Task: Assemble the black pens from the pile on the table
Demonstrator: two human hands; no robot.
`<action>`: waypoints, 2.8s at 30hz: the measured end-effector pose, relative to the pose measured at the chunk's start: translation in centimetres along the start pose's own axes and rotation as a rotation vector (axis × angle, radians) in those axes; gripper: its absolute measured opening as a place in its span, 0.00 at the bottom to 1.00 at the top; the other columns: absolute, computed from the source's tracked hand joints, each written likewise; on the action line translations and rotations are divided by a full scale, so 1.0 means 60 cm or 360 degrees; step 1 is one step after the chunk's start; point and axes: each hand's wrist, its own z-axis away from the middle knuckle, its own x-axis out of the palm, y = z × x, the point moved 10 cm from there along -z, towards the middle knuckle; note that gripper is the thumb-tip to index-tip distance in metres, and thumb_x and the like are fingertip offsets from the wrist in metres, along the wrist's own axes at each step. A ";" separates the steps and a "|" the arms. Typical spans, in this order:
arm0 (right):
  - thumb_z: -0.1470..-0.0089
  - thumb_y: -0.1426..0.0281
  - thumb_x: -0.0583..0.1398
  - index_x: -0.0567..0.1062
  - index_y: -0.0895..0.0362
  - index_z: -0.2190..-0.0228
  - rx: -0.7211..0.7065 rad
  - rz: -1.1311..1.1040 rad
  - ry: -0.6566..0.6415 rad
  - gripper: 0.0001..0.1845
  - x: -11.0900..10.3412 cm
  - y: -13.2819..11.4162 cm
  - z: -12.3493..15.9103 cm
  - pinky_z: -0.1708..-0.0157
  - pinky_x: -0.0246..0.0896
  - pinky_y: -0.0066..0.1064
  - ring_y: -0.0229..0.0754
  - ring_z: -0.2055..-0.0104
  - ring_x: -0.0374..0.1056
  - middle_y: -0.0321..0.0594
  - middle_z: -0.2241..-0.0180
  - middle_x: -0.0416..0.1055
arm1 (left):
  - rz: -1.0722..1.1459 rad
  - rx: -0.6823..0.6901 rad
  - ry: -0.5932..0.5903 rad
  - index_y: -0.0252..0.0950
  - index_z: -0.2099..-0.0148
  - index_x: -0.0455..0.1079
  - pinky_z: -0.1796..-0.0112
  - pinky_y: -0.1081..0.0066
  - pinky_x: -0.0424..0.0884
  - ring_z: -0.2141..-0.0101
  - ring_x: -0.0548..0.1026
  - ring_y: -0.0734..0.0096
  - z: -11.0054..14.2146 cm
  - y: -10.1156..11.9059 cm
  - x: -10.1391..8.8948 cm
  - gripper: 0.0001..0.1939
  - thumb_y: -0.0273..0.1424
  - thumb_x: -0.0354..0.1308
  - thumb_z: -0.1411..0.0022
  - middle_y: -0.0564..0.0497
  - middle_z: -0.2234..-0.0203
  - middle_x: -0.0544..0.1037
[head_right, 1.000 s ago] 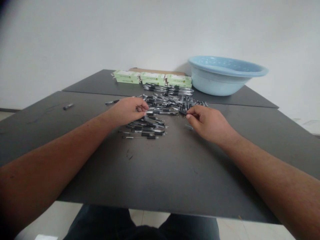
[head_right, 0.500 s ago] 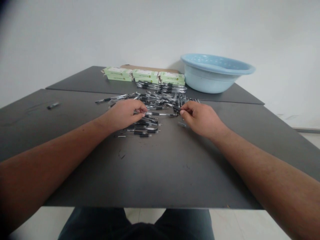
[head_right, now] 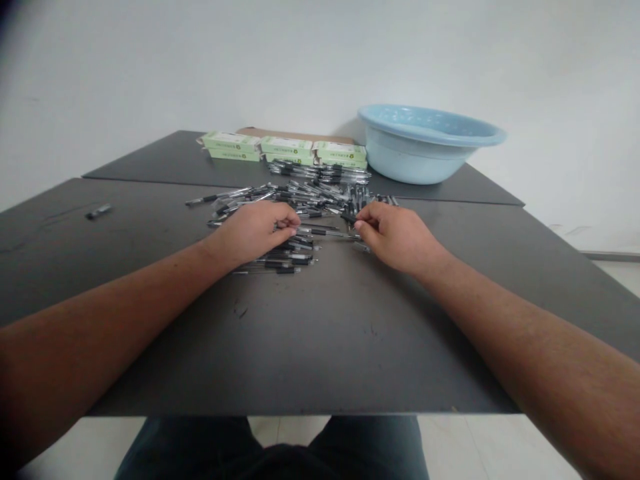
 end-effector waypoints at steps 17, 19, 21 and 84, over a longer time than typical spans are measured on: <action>0.37 0.59 0.58 0.81 0.51 0.59 -0.0066 0.0008 -0.0089 0.14 0.009 -0.011 0.006 0.67 0.62 0.35 0.47 0.67 0.75 0.39 0.66 0.82 | -0.0170 0.0509 -0.0310 0.37 0.55 0.82 0.47 0.63 0.71 0.54 0.80 0.61 0.020 0.049 -0.006 0.14 0.27 0.56 0.36 0.47 0.58 0.85; 0.37 0.60 0.58 0.81 0.51 0.59 -0.0059 0.0003 -0.0094 0.13 0.009 -0.011 0.006 0.67 0.62 0.35 0.47 0.67 0.75 0.39 0.67 0.82 | -0.0159 0.0514 -0.0329 0.37 0.56 0.82 0.48 0.63 0.71 0.55 0.79 0.60 0.022 0.052 -0.001 0.14 0.26 0.56 0.36 0.47 0.59 0.85; 0.38 0.60 0.59 0.81 0.51 0.59 -0.0055 -0.0007 -0.0101 0.14 0.009 -0.012 0.005 0.67 0.62 0.35 0.47 0.67 0.76 0.39 0.67 0.82 | -0.0142 0.0522 -0.0345 0.37 0.58 0.82 0.49 0.62 0.71 0.57 0.79 0.60 0.023 0.055 0.000 0.13 0.26 0.56 0.37 0.47 0.61 0.85; 0.37 0.63 0.58 0.82 0.55 0.60 -0.0286 0.0185 0.0027 0.14 0.019 0.000 -0.012 0.60 0.65 0.43 0.55 0.60 0.74 0.48 0.64 0.80 | -0.0389 0.0846 -0.0483 0.38 0.63 0.71 0.61 0.61 0.62 0.63 0.71 0.58 0.149 0.151 -0.001 0.22 0.52 0.62 0.33 0.45 0.64 0.77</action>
